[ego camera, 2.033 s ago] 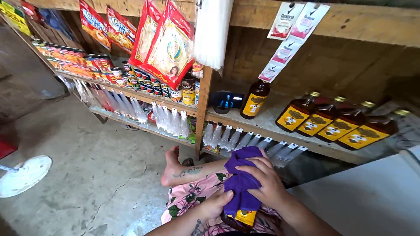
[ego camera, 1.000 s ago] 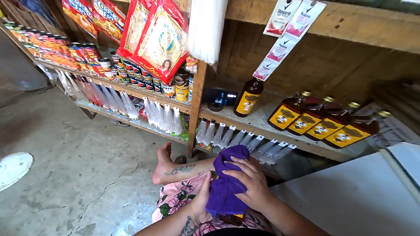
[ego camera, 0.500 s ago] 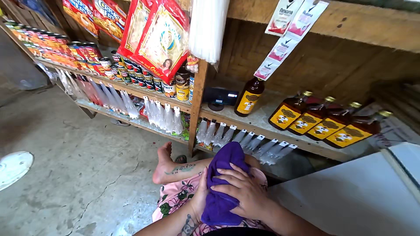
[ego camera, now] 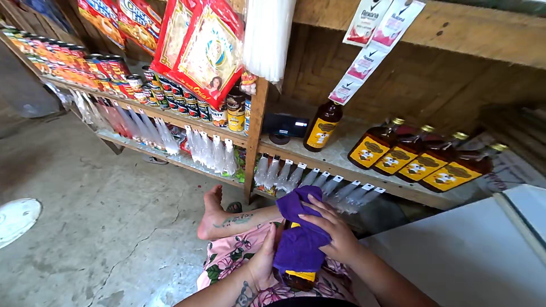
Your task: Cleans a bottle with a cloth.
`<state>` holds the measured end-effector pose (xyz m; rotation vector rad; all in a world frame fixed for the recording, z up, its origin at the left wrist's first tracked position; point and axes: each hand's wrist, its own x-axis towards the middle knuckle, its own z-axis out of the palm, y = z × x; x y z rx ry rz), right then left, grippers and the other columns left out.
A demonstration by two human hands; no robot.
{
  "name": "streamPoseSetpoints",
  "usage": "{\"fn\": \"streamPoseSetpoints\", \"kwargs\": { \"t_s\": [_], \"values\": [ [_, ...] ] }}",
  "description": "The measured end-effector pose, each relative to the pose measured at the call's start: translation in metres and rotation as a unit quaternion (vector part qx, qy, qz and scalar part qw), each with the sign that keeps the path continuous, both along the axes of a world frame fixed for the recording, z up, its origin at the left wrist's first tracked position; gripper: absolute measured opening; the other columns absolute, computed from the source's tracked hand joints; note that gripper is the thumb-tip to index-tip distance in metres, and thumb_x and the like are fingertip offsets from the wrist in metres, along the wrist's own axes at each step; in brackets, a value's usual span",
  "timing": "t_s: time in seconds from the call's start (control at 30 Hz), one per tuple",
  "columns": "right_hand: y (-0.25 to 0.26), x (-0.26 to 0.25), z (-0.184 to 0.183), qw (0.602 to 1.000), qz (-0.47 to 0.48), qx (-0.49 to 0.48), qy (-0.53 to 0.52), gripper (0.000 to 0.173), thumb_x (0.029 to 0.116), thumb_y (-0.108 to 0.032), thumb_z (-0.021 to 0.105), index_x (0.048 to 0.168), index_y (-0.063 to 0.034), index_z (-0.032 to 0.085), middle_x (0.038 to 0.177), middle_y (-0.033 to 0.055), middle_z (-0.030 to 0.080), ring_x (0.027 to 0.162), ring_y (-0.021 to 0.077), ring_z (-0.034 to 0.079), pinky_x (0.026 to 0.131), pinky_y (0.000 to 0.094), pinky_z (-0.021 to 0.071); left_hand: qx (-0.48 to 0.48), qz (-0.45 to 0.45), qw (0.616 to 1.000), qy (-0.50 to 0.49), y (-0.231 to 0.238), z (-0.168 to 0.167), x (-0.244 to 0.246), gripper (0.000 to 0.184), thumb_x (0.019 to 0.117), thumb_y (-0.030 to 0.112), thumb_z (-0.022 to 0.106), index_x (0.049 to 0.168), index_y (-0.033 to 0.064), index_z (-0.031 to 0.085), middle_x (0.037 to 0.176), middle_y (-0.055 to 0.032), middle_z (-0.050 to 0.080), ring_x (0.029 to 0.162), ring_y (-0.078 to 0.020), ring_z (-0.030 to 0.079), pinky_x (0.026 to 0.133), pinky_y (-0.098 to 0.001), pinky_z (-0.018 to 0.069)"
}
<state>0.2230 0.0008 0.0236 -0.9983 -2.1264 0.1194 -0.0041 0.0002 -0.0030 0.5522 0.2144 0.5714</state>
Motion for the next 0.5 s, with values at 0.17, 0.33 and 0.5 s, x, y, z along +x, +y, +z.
{"fn": "streamPoseSetpoints", "kwargs": {
  "t_s": [0.17,0.33,0.5],
  "values": [
    [-0.017,0.009,-0.012,0.997,0.025,-0.044,0.061,0.035,0.1021,-0.033,0.057,0.135,-0.0211,0.062,0.150,0.0074,0.054,0.147,0.0197,0.041,0.121,0.0377,0.0370,-0.011,0.006,0.999,-0.036,0.003,-0.004,0.002,0.087,0.0797,0.078,0.062,0.142,0.0190,0.053,0.125,-0.0053,0.070,0.117,-0.0191,0.067,0.099,-0.0404,0.0558],
    [-0.029,0.017,-0.023,0.996,0.029,-0.028,0.077,0.034,0.1030,-0.034,0.056,0.134,-0.0223,0.063,0.150,0.0040,0.056,0.147,0.0187,0.042,0.122,0.0382,0.0368,-0.018,0.015,0.999,-0.045,0.002,0.000,0.002,0.080,0.0815,0.075,0.064,0.137,0.0170,0.057,0.120,-0.0062,0.072,0.112,-0.0187,0.069,0.096,-0.0385,0.0570],
    [-0.029,0.015,-0.015,0.999,0.020,-0.002,0.041,0.036,0.1035,-0.040,0.054,0.135,-0.0232,0.063,0.150,0.0015,0.055,0.147,0.0168,0.041,0.122,0.0367,0.0355,0.046,0.022,0.998,-0.024,0.000,0.003,0.003,0.079,0.0842,0.076,0.058,0.136,0.0168,0.056,0.118,-0.0031,0.072,0.110,-0.0150,0.070,0.094,-0.0349,0.0579]
  ]
}}
